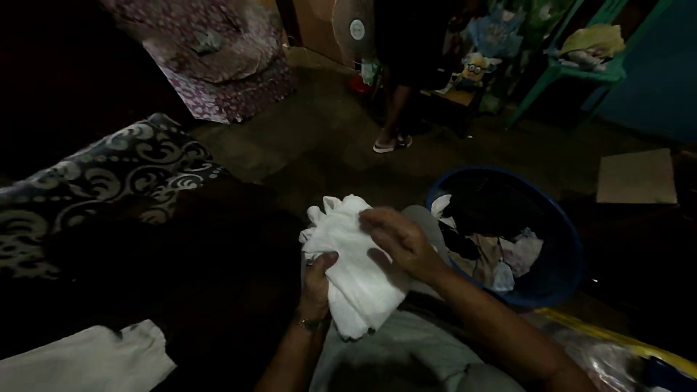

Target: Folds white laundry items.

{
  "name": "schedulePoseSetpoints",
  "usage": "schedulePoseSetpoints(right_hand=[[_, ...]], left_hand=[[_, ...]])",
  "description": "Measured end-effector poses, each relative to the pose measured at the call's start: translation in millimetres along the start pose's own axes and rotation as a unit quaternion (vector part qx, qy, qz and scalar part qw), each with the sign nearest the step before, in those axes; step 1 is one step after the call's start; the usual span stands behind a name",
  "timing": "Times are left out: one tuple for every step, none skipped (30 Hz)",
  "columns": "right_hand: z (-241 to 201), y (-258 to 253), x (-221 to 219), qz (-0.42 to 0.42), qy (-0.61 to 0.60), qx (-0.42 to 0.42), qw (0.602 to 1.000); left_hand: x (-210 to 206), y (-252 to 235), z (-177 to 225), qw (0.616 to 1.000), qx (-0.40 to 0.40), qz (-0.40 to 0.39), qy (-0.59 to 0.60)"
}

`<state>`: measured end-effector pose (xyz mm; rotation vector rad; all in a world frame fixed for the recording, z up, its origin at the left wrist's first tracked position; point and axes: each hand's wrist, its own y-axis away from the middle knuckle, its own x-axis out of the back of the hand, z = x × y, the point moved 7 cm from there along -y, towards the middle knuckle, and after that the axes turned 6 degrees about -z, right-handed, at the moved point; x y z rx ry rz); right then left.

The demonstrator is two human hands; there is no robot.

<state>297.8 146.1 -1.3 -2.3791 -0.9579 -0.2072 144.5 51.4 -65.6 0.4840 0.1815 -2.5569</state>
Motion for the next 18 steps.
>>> schedulePoseSetpoints(right_hand=[[3.9, 1.3, 10.7, 0.044, 0.052, -0.03, 0.997], [11.6, 0.8, 18.1, 0.054, 0.08, -0.074, 0.993], [20.9, 0.2, 21.4, 0.035, 0.079, -0.131, 0.988], [27.4, 1.4, 20.9, 0.001, 0.048, -0.191, 0.98], [28.1, 5.0, 17.6, -0.04, -0.007, -0.237, 0.971], [22.3, 9.9, 13.4, -0.075, -0.077, -0.266, 0.958], [12.3, 14.9, 9.5, -0.096, -0.15, -0.277, 0.944], [0.1, 18.9, 6.8, -0.098, -0.217, -0.271, 0.933], [-10.9, 21.4, 5.5, -0.086, -0.269, -0.251, 0.926], [-21.2, 23.1, 6.0, -0.07, -0.295, -0.224, 0.926], [-33.1, 25.0, 8.9, -0.051, -0.286, -0.198, 0.936], [-47.4, 27.7, 13.3, -0.03, -0.257, -0.165, 0.952], [-63.5, 31.2, 17.8, -0.014, -0.226, -0.124, 0.966], [-82.1, 36.1, 22.4, -0.002, -0.203, -0.084, 0.976], [-101.8, 43.1, 27.4, -0.002, -0.185, -0.051, 0.981], [-119.5, 53.4, 32.7, -0.015, -0.164, -0.025, 0.986], [-129.2, 68.6, 36.8, -0.035, -0.141, 0.002, 0.989], [-122.3, 92.2, 39.0, -0.059, -0.128, 0.053, 0.989]], left_hand=[[2.0, 0.8, 10.3, 0.999, -0.026, -0.024, 0.028], [2.4, 2.9, 19.0, 0.997, -0.046, -0.052, 0.046], [0.0, 6.4, 27.3, 0.993, -0.059, -0.079, 0.059], [-4.9, 11.6, 35.3, 0.991, -0.062, -0.098, 0.063], [-10.3, 17.5, 42.1, 0.99, -0.06, -0.111, 0.063], [-15.2, 22.6, 47.8, 0.99, -0.055, -0.113, 0.059], [-20.0, 26.8, 53.9, 0.991, -0.052, -0.109, 0.053], [-24.4, 30.8, 60.4, 0.991, -0.051, -0.109, 0.05], [-27.9, 35.6, 68.2, 0.991, -0.053, -0.116, 0.045], [-31.3, 42.3, 78.5, 0.989, -0.062, -0.132, 0.028], [-34.4, 51.7, 89.5, 0.984, -0.074, -0.161, 0.005], [-37.4, 64.3, 100.3, 0.975, -0.079, -0.205, -0.024], [-39.6, 79.2, 109.7, 0.963, -0.072, -0.252, -0.06], [-40.6, 93.1, 116.2, 0.955, -0.062, -0.274, -0.099], [-35.8, 104.7, 117.6, 0.94, -0.094, -0.29, -0.155], [-21.4, 113.4, 108.6, 0.919, -0.164, -0.296, -0.204], [2.8, 121.5, 89.2, 0.891, -0.251, -0.305, -0.224], [30.0, 130.4, 68.7, 0.882, -0.261, -0.32, -0.226]])
